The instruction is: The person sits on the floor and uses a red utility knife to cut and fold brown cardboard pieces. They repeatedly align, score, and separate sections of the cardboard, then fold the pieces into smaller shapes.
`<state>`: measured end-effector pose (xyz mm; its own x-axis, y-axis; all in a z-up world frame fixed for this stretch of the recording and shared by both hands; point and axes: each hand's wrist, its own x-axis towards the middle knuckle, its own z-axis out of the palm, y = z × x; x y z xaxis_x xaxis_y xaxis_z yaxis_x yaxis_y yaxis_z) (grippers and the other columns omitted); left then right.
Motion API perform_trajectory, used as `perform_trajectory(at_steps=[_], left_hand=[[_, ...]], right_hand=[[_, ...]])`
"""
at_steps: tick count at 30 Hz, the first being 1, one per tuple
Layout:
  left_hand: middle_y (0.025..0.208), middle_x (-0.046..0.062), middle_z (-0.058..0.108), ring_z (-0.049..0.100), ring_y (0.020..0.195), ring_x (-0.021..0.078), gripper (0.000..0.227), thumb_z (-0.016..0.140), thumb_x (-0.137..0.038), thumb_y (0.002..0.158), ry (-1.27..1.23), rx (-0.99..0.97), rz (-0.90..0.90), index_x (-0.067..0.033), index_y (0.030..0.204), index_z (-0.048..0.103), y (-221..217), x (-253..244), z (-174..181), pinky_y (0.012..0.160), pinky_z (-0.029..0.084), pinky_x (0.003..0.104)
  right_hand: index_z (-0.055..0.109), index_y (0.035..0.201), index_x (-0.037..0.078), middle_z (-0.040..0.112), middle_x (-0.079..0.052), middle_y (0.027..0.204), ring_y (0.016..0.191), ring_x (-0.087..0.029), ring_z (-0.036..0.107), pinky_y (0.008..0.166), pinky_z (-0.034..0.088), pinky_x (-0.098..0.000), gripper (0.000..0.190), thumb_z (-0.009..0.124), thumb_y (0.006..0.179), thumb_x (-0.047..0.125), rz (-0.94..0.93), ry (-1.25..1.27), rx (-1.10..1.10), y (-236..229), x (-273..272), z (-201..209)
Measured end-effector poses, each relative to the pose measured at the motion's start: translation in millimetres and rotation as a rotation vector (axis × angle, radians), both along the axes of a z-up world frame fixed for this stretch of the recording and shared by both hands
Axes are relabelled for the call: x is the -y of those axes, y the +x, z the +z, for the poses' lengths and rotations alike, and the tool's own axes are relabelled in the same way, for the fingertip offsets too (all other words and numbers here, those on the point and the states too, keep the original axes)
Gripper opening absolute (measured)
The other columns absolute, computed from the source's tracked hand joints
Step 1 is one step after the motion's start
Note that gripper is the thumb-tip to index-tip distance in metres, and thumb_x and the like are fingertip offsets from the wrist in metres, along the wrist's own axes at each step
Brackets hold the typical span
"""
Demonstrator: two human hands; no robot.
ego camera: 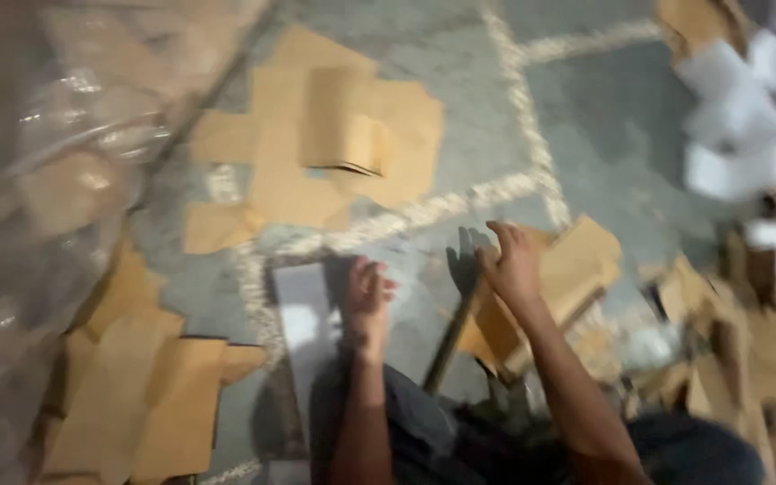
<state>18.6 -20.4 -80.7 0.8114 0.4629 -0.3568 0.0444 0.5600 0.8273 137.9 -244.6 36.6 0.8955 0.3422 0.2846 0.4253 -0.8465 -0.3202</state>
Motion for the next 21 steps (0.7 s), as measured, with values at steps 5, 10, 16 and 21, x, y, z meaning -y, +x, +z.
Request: perform_trajectory(at_steps=[5,10,16,21], left_hand=[[0.109,0.009,0.074,0.068,0.087,0.0173,0.046,0.064,-0.026,0.101,0.263,0.029,-0.209,-0.0018,0.139,0.054,-10,20,15,0.072,0.054,0.03],[0.116,0.015,0.074,0.076,0.1,0.0306,0.049,0.071,-0.027,0.093,0.944,-0.005,-0.502,-0.0036,0.133,0.056,-35,78,66,0.088,0.058,0.039],[0.111,0.023,0.07,0.066,0.105,0.0427,0.061,0.074,-0.026,0.074,1.241,0.123,-0.59,-0.0014,0.127,0.058,-87,132,71,0.084,0.054,0.048],[0.111,0.022,0.072,0.066,0.107,0.0425,0.032,0.063,-0.017,0.094,1.168,-0.207,-0.597,-0.0084,0.125,0.067,-78,119,40,0.089,0.053,0.05]], right_hand=[[0.068,0.123,0.003,0.073,-0.02,0.112,0.098,-0.037,0.071,0.087,0.056,-0.0455,0.041,0.071,0.088,0.025,-0.319,-0.037,-0.327,-83,157,23],[0.069,0.124,0.006,0.075,-0.019,0.106,0.099,-0.035,0.073,0.087,0.057,-0.044,0.052,0.073,0.087,0.042,-0.553,0.073,-0.576,-132,198,3],[0.069,0.122,0.004,0.071,-0.02,0.111,0.098,-0.035,0.07,0.085,0.056,-0.044,0.048,0.074,0.086,0.036,-0.487,0.159,-0.433,-156,167,-9],[0.067,0.124,0.005,0.072,-0.017,0.11,0.09,-0.031,0.072,0.081,0.057,-0.0405,0.045,0.07,0.087,0.029,-0.408,0.346,-0.43,-165,153,-11]])
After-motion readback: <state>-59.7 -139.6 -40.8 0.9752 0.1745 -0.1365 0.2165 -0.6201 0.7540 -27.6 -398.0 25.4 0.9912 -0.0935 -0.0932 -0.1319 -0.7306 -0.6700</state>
